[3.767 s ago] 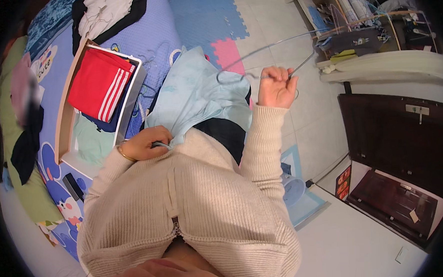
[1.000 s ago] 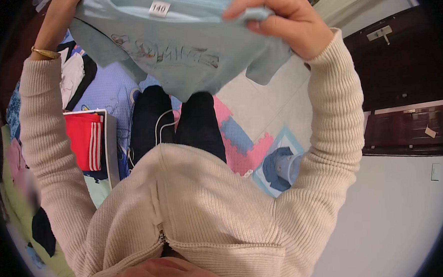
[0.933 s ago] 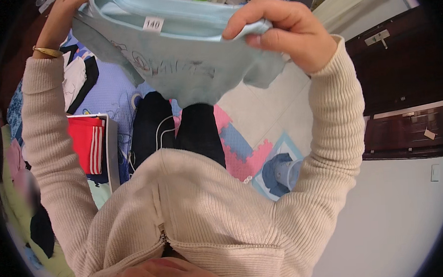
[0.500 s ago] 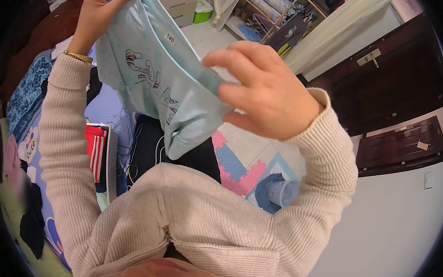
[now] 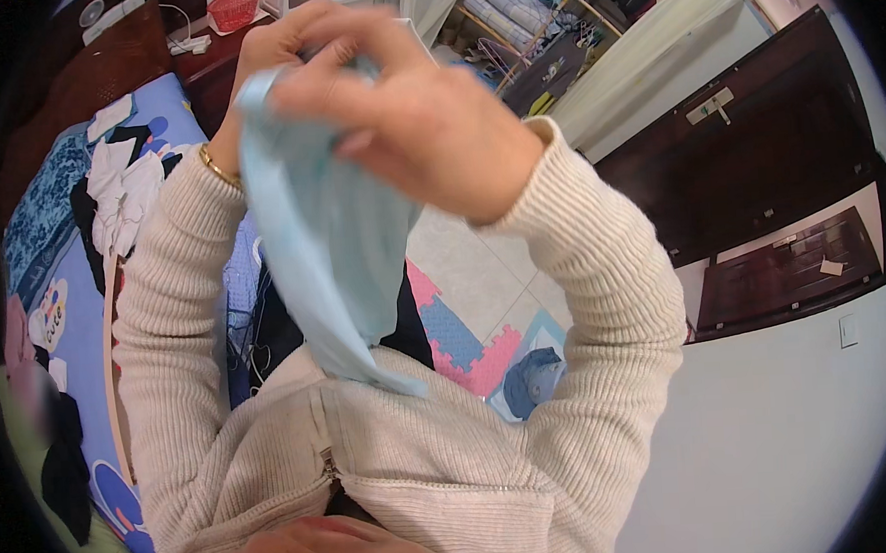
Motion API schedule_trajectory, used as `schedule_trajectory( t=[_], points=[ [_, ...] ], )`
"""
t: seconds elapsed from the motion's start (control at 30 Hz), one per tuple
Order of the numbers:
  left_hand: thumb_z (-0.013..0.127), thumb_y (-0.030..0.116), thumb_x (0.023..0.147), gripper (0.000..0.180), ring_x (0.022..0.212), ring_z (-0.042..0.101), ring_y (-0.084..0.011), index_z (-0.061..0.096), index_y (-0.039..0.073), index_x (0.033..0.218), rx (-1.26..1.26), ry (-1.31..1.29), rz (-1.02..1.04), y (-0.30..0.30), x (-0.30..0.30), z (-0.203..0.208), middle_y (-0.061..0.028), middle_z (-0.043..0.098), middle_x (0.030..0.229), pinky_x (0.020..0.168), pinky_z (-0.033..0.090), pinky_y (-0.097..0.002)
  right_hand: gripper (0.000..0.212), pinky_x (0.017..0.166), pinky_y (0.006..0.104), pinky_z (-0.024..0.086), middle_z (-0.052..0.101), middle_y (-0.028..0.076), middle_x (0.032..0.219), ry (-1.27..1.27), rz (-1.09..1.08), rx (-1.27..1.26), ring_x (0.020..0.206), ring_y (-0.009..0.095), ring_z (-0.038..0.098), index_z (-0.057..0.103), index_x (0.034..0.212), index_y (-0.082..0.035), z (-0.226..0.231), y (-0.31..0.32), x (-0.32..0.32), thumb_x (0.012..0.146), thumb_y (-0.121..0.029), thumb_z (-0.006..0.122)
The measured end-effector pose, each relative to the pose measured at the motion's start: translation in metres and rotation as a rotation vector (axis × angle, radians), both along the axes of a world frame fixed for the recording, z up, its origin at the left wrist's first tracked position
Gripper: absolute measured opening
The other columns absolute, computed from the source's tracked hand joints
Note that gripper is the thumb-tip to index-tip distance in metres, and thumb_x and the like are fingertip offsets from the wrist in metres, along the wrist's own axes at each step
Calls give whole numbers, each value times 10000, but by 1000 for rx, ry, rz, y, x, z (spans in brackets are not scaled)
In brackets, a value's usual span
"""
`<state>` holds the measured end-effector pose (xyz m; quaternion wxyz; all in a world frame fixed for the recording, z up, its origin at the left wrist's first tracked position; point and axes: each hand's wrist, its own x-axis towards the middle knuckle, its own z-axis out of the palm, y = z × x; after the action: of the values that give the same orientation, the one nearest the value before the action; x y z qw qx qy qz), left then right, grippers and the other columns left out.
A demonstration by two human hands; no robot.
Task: The person sits on a colorful play mat and folds various clothing items, including a blue shirt, red shorts, a light green t-shirt, a light blue t-shirt, a white t-shirt, and black pants. The person places the folded items into a wooden drawer organizer.
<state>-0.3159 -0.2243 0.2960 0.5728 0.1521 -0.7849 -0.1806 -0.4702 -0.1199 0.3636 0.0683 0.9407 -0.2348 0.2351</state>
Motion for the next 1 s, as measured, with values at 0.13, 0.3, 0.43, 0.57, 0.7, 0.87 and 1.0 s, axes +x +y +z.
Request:
schedule_trajectory(
  t=[0.13,0.3,0.43,0.57,0.7,0.87,1.0],
  points=[
    [581,149,837,200,657,566,-169,605,43,1004,71,90,-182,12,-3,-13,-131,614,792,645,472,-270,528,887,388,471,439,148,1250,-56,-332,-65,1120,309,485,472,1224,-106,-8,-19,-22,758,-82,720],
    [536,122,902,176,793,538,-70,593,11,1025,180,-5,-275,12,8,-17,-14,610,874,716,445,-209,587,830,362,498,551,148,1131,-165,-542,301,971,275,584,400,1255,-78,-10,-16,-18,771,-153,724],
    [536,123,906,168,802,534,-67,598,10,1013,193,-23,-359,19,6,-13,-13,603,882,734,440,-211,457,726,335,516,642,150,893,-227,-438,291,808,317,637,540,1167,-101,-14,-26,-28,770,-244,714],
    [539,69,886,253,844,541,-66,509,27,1134,288,-75,-395,15,10,-28,-14,604,962,784,433,-212,291,672,331,502,658,114,797,-77,-553,375,706,246,631,674,946,-43,-2,-31,-32,851,-309,604],
    [576,16,801,434,859,581,-111,426,60,1206,301,-196,-329,12,19,-49,-52,624,930,827,437,-246,160,689,227,443,591,-5,813,-76,-518,407,738,78,525,605,956,-17,16,-26,-40,903,-163,566],
    [597,-5,760,491,839,630,-173,415,63,1211,220,-99,-68,14,22,-91,-102,642,914,782,474,-287,212,728,227,459,623,8,869,-110,-531,563,780,81,557,609,1002,-18,32,-24,-61,915,-205,559],
    [570,-28,779,452,825,648,-201,411,58,1193,102,48,83,19,18,-132,-119,651,947,731,502,-295,235,748,234,474,647,21,905,-234,-562,687,810,86,585,616,1016,-15,37,-26,-68,914,-221,563]
  ],
)
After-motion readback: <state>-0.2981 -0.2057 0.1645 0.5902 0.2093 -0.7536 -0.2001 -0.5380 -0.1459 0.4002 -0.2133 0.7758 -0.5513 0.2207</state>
